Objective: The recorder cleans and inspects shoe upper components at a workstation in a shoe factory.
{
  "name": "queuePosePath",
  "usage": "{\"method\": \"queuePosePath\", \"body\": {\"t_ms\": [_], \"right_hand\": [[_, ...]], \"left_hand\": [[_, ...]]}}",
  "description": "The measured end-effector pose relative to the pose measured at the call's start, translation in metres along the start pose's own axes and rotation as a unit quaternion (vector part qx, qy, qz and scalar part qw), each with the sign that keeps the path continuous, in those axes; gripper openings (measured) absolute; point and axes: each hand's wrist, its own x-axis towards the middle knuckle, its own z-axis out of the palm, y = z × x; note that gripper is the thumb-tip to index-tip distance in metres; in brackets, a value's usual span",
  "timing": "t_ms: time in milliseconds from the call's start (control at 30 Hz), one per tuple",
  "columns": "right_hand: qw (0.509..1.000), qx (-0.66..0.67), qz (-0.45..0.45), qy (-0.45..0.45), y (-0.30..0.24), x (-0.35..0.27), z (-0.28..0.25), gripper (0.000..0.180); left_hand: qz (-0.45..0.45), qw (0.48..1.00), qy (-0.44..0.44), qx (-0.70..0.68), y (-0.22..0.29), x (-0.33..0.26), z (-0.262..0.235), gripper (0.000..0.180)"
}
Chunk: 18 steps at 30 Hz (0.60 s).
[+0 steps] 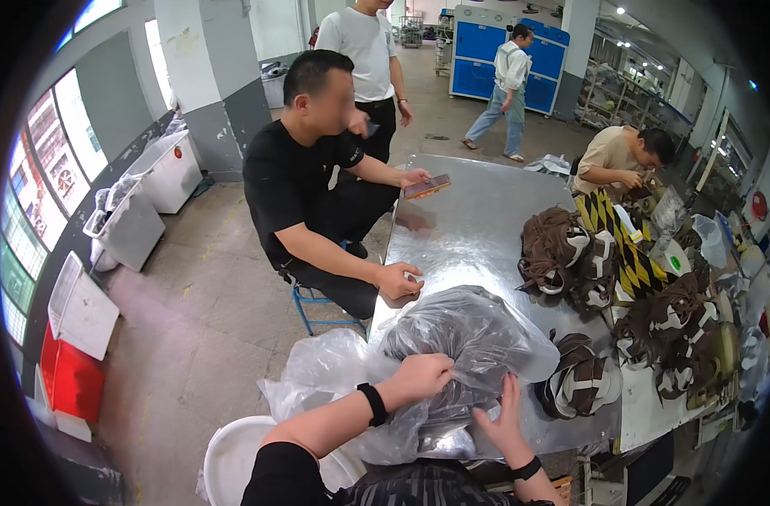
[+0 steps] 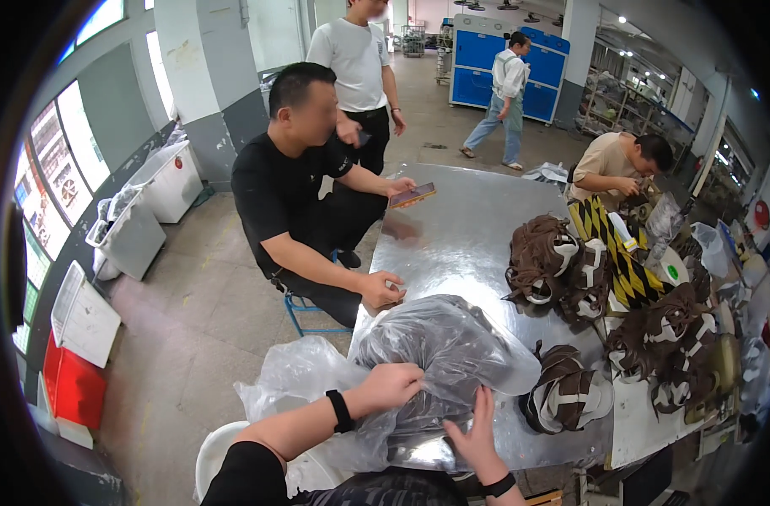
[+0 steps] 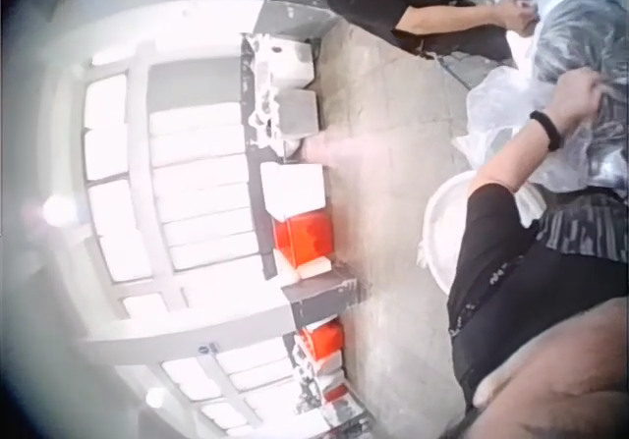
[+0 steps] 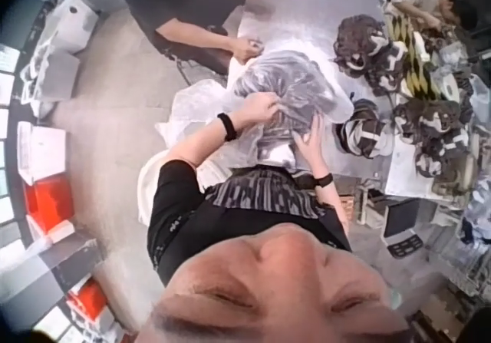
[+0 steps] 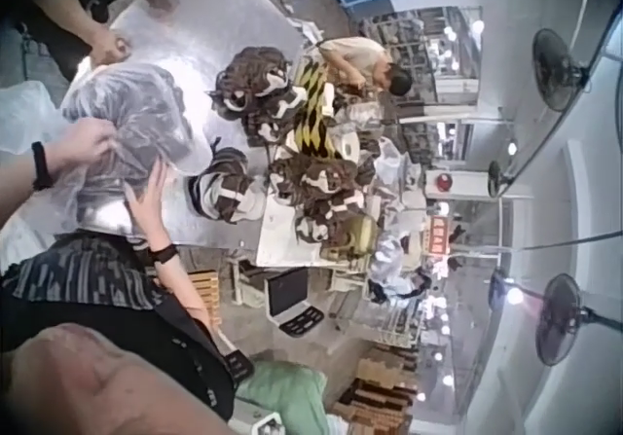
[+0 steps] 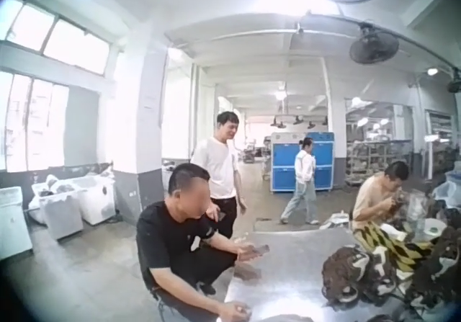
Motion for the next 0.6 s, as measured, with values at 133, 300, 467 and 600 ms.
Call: {"method": "queuePosePath", "body": {"t_ms": [133, 300, 467, 600], "right_hand": [[0.997, -0.068, -0.031, 0.021, -0.014, 0.016, 0.026, 0.098], [0.984, -0.083, -0.069, 0.139, 0.029, 0.038, 0.033, 0.083], [0.957, 0.175, 0.064, 0.221, 0.043, 0.095, -0.006, 0.045], [0.954, 0.007, 0.025, 0.298, 0.035, 0.146, -0.063, 0.025]], "left_hand": [[-0.117, 0.921, -0.089, -0.36, 0.0, 0.004, -0.006, 0.025], [-0.085, 0.833, -0.153, -0.524, 0.049, 0.02, -0.008, 0.029], [0.001, 0.839, -0.181, -0.514, 0.087, 0.038, -0.002, 0.027], [-0.037, 0.743, -0.228, -0.628, 0.099, 0.049, -0.018, 0.024]]}}
